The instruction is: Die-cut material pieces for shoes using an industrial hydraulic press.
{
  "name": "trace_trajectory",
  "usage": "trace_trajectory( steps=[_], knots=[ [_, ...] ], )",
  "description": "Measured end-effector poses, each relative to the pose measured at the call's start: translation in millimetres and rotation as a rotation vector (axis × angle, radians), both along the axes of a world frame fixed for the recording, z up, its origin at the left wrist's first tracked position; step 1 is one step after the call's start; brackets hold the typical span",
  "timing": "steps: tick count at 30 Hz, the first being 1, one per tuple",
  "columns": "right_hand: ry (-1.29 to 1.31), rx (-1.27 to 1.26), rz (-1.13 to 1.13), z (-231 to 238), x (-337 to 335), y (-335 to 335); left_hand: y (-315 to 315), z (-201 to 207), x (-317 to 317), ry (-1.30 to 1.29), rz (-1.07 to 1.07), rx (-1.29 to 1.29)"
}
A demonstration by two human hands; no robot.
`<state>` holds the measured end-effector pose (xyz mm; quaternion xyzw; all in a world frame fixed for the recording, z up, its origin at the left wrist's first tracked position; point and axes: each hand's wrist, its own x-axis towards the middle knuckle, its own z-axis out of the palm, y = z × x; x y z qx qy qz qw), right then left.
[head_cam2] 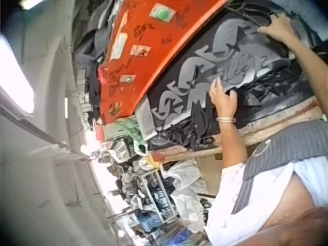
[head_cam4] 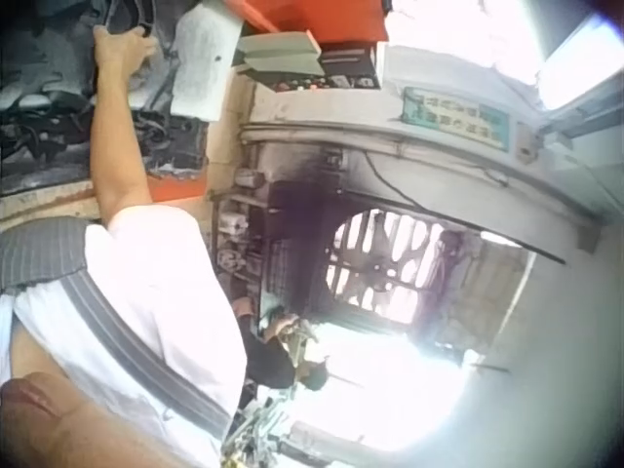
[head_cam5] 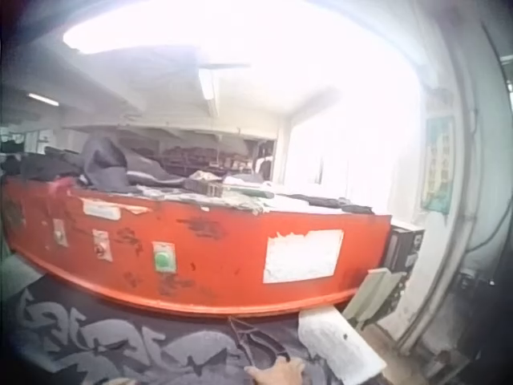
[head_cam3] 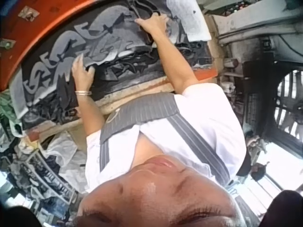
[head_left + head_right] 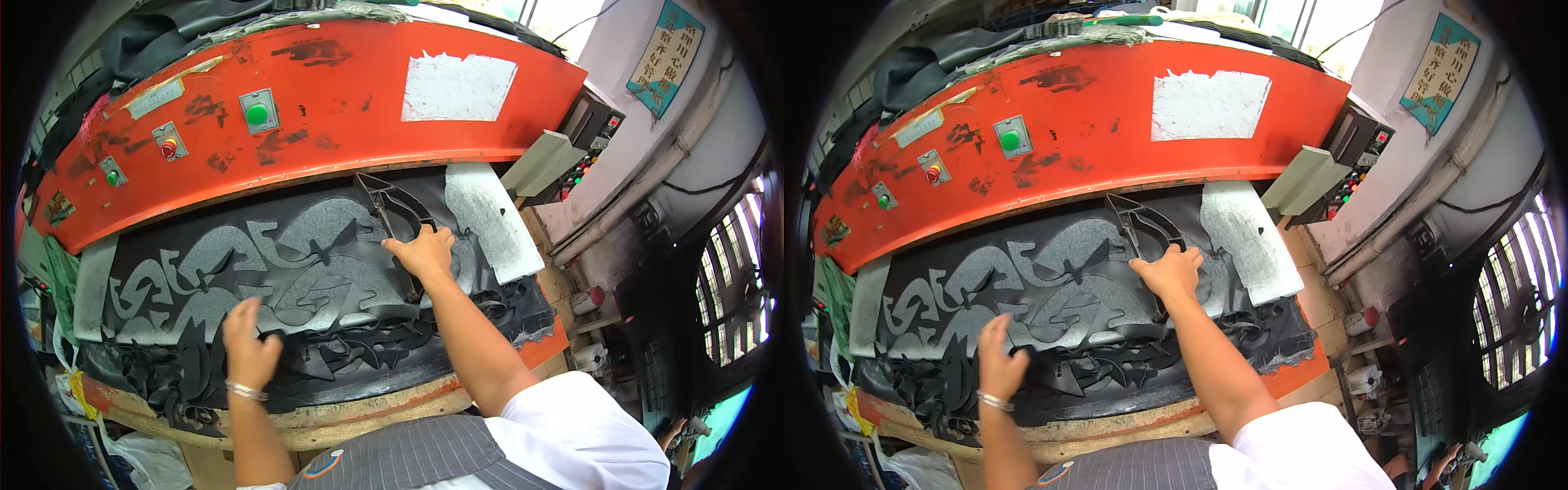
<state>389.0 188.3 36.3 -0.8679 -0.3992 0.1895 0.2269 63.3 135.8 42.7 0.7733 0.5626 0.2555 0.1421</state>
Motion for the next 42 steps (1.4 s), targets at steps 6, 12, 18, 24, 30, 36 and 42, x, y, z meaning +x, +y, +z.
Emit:
trace_trajectory(
  steps=[6, 12, 18, 24, 30, 36, 42],
  knots=[
    [-0.142, -0.05, -0.076, -14, -10, 27, 1, -21, 106, -0.118, -0.49, -0.2],
    [-0.2, -0.055, -0.088, -27, -14, 36, 1, -65, 170, -0.162, -0.503, -0.284],
    [-0.063, 0.077, 0.009, -43, 20, 21, -21, -86, 181, -0.207, -0.496, -0.159],
    [0.176, 0.24, 0.544, -55, 94, -35, -22, -81, 175, -0.157, -0.527, -0.135],
    [-0.122, 0.27, 0.652, -63, 83, -28, -24, -81, 179, -0.168, -0.521, -0.162],
    [-0.11, 0.418, 0.6, -73, 70, -22, -25, -80, 182, -0.215, -0.475, -0.188],
    [-0.085, 0.47, 0.584, -78, 72, -19, -21, -79, 181, -0.209, -0.46, -0.234]
  ],
)
